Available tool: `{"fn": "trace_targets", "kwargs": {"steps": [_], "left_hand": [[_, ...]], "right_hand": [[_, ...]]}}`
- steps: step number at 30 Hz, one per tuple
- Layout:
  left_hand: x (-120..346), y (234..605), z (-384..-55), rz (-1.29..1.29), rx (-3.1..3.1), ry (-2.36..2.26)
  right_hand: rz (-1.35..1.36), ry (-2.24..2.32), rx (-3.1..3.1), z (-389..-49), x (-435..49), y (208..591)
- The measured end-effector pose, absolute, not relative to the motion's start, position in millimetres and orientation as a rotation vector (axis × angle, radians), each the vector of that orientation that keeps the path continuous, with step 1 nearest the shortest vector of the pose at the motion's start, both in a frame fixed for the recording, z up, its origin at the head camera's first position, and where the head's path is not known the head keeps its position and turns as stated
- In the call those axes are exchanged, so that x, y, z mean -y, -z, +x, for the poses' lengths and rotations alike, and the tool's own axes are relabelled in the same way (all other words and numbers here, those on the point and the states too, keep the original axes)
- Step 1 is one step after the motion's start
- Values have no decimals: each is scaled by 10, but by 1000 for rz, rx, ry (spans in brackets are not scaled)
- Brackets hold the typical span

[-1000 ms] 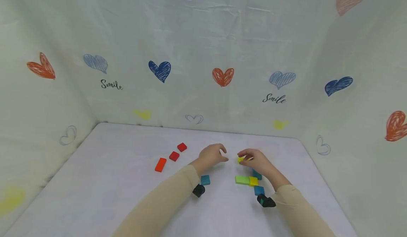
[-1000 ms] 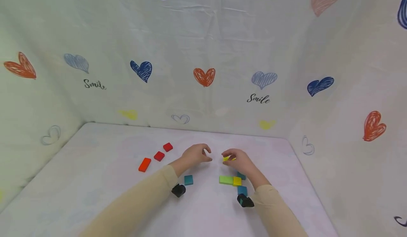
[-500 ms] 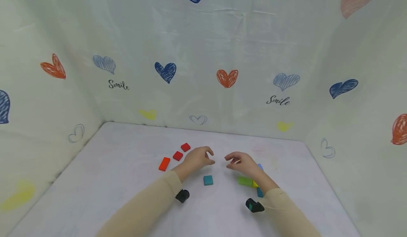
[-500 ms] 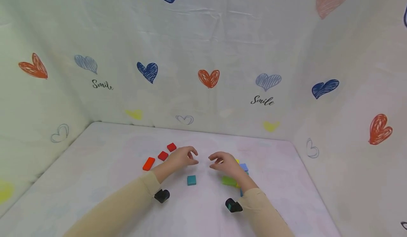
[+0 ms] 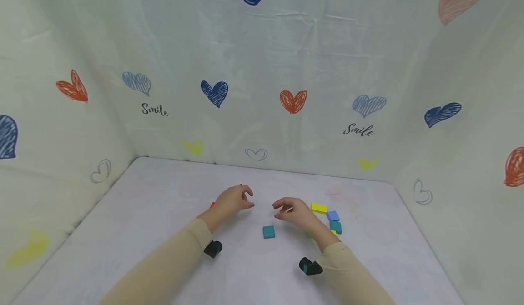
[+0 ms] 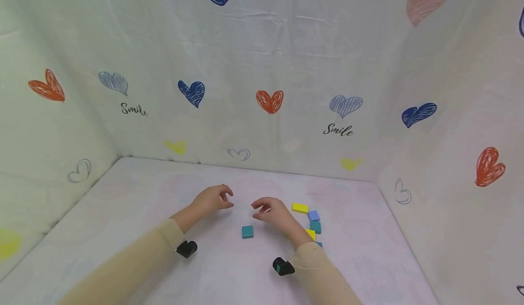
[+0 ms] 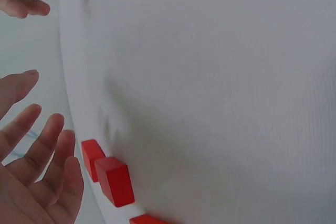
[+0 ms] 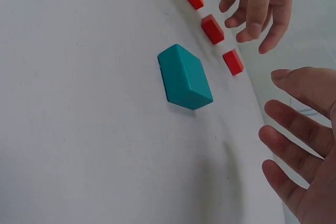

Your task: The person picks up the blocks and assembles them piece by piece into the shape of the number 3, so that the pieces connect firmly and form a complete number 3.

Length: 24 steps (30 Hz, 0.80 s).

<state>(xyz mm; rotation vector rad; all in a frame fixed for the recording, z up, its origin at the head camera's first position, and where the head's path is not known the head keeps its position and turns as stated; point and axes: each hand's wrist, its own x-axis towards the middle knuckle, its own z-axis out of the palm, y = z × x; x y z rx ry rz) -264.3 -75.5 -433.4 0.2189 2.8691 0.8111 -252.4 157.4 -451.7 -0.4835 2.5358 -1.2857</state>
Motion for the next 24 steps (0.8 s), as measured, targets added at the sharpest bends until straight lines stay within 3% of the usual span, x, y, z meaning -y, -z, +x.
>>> {"fn": "trace_targets", "kwargs": {"steps": [24], "left_hand": [[1268,4517,-2802,13,-2880,-716]], "right_hand": [[-569,1311,-2439,-2493,-1202,4630]]}}
